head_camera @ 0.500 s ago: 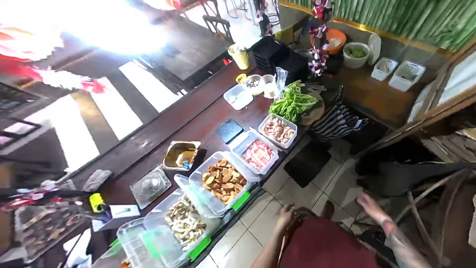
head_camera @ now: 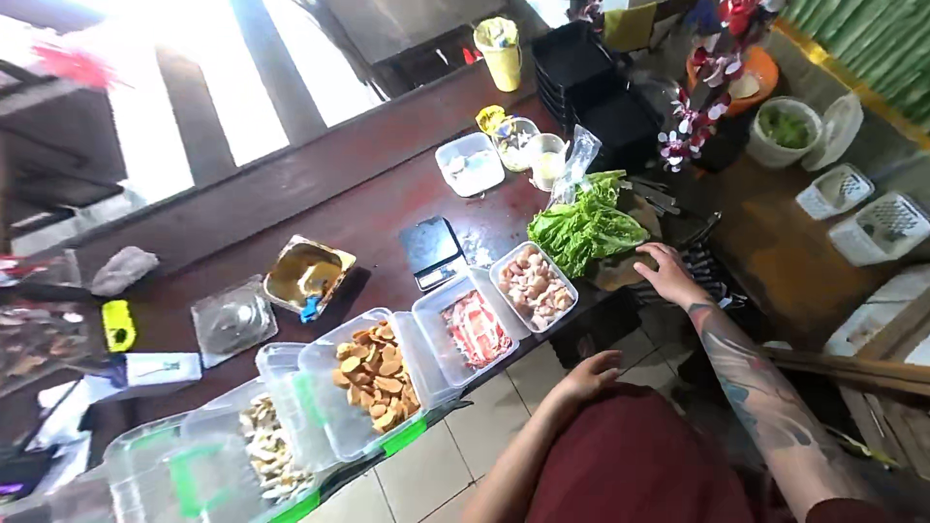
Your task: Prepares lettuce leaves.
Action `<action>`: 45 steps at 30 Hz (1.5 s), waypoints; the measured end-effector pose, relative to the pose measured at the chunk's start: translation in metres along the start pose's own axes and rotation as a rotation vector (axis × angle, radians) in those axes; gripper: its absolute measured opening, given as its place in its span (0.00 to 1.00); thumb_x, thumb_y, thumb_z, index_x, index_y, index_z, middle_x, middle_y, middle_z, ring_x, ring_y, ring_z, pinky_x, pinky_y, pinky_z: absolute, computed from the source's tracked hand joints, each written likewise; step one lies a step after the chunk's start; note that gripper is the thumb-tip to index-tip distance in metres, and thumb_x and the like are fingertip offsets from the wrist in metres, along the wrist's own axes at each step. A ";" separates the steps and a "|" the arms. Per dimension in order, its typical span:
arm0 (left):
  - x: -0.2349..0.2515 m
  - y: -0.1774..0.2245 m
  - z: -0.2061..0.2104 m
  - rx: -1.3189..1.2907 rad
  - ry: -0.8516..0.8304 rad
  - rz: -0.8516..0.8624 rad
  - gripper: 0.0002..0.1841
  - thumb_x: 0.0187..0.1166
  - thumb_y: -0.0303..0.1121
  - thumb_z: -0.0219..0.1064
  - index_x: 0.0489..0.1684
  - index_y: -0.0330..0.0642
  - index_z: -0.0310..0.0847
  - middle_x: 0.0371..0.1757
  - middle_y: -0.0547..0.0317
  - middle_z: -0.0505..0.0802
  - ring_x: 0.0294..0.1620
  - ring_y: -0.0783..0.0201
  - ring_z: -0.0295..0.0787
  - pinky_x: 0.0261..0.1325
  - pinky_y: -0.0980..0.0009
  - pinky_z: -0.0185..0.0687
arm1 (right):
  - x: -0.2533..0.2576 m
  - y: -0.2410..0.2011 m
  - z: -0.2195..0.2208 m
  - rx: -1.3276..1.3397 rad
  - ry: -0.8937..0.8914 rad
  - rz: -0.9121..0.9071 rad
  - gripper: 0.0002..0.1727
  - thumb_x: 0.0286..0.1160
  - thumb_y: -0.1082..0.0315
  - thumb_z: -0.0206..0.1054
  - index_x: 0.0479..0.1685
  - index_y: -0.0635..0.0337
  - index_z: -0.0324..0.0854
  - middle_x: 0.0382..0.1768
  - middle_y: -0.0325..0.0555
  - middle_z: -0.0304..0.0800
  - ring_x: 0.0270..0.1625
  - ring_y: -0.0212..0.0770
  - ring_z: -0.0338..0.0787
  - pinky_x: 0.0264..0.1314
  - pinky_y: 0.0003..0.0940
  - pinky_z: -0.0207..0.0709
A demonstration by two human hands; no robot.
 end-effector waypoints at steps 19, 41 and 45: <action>0.184 0.175 -0.046 1.042 0.995 0.155 0.26 0.84 0.36 0.62 0.84 0.54 0.73 0.87 0.59 0.75 0.88 0.55 0.65 0.84 0.49 0.63 | 0.153 0.052 -0.038 0.427 -0.253 -0.138 0.18 0.90 0.64 0.56 0.68 0.63 0.82 0.62 0.52 0.90 0.66 0.39 0.88 0.75 0.39 0.79; 0.250 0.168 -0.060 1.057 1.169 -0.102 0.18 0.82 0.34 0.63 0.67 0.60 0.86 0.69 0.59 0.89 0.68 0.50 0.84 0.67 0.47 0.75 | 0.190 0.095 -0.087 0.785 -0.029 -0.233 0.16 0.89 0.72 0.53 0.64 0.70 0.80 0.57 0.52 0.91 0.61 0.41 0.91 0.69 0.42 0.85; 0.220 0.206 -0.048 0.214 1.318 0.237 0.27 0.88 0.45 0.57 0.81 0.40 0.73 0.76 0.48 0.82 0.75 0.56 0.79 0.75 0.56 0.77 | 0.169 0.070 -0.108 0.528 -0.370 -0.257 0.16 0.89 0.64 0.59 0.64 0.59 0.85 0.53 0.46 0.94 0.52 0.33 0.93 0.59 0.36 0.88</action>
Point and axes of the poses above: each hand's wrist, its own x-axis towards the middle knuckle, its own z-axis out of the palm, y = z × x, the point moved 5 cm from there along x, towards the middle knuckle
